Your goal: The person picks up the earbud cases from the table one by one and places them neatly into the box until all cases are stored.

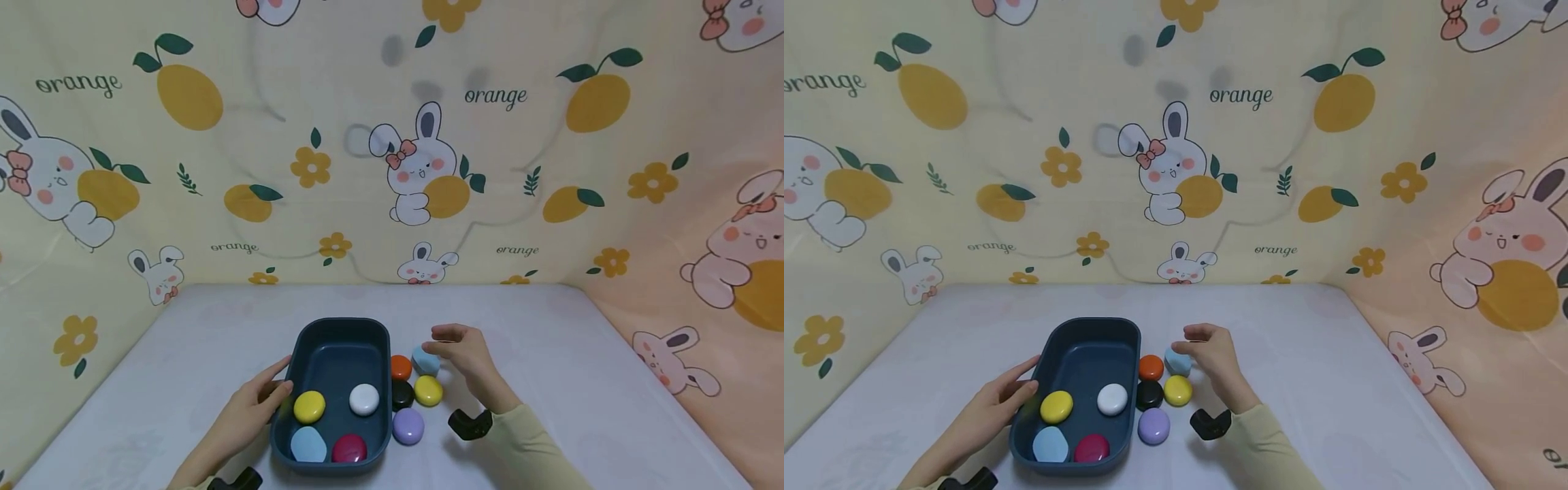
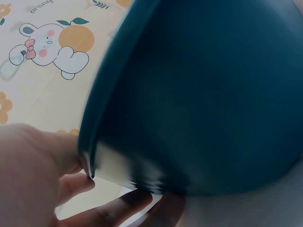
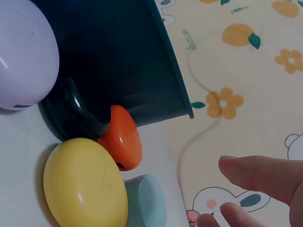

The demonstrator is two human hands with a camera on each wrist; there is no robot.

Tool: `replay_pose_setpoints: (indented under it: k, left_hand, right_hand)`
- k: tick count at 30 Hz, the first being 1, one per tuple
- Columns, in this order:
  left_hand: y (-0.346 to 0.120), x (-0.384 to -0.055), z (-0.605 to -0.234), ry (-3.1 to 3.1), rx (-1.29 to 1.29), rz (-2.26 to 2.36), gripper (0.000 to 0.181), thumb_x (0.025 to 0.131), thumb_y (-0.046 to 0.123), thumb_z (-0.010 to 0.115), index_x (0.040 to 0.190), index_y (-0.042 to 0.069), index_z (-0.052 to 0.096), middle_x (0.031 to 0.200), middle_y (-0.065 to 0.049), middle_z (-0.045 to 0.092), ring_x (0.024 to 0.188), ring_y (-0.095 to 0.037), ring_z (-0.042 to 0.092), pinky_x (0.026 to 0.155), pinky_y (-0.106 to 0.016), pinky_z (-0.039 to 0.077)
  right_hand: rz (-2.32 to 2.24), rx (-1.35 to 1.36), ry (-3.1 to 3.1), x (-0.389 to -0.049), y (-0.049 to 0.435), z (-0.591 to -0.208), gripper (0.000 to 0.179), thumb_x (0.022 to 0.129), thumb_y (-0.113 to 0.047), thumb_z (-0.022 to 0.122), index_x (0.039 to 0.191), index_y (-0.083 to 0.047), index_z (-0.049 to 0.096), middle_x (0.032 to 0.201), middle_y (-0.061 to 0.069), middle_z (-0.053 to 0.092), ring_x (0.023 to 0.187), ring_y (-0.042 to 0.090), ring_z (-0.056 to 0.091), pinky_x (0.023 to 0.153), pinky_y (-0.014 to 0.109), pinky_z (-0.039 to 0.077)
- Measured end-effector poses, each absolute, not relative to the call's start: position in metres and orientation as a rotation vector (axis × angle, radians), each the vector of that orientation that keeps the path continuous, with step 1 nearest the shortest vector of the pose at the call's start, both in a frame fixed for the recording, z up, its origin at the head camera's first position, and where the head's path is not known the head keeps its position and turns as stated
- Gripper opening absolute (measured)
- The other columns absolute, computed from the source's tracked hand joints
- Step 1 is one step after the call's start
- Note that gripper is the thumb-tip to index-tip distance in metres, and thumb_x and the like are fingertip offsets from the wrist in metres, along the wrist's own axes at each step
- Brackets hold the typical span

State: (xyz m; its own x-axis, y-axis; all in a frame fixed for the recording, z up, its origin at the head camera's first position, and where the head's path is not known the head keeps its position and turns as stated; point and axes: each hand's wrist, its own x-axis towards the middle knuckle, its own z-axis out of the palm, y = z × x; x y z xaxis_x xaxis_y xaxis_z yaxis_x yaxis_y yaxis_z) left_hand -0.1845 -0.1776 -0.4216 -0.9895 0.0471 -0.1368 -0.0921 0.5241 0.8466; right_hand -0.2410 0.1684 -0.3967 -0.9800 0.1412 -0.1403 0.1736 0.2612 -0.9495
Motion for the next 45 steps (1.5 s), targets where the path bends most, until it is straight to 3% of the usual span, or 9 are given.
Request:
replay_pose_setpoints:
  k: [17, 33, 45]
  left_hand:
    - [-0.179, -0.184, -0.422, 2.618, -0.030, 1.482, 0.063, 0.099, 0.042, 0.058, 0.152, 0.014, 0.039, 0.128, -0.023, 0.059, 0.107, -0.032, 0.062, 0.078, -0.046, 0.058]
    - [-0.181, -0.185, -0.422, 2.627, -0.024, 1.452, 0.065, 0.098, 0.045, 0.057, 0.153, 0.015, 0.037, 0.130, -0.022, 0.058, 0.107, -0.030, 0.061, 0.079, -0.045, 0.058]
    - [-0.181, -0.184, -0.421, 2.634, -0.023, 1.463, 0.062, 0.099, 0.043, 0.058, 0.152, 0.017, 0.039, 0.130, -0.021, 0.058, 0.108, -0.030, 0.061, 0.079, -0.045, 0.057]
  right_hand:
    - [-1.805, 0.343, 2.515, -0.240, 0.173, -0.402, 0.049, 0.081, -0.015, 0.081, 0.124, 0.000, 0.063, 0.124, 0.018, 0.060, 0.114, 0.035, 0.051, 0.099, 0.053, 0.044]
    - [-1.752, 0.296, 2.474, -0.239, 0.170, -0.410, 0.050, 0.080, -0.015, 0.081, 0.123, 0.001, 0.063, 0.120, 0.015, 0.061, 0.106, 0.033, 0.054, 0.092, 0.049, 0.049]
    - [-1.675, 0.277, 2.537, -0.243, 0.161, -0.419, 0.050, 0.077, -0.009, 0.083, 0.121, 0.001, 0.063, 0.118, 0.016, 0.061, 0.108, 0.034, 0.053, 0.097, 0.053, 0.045]
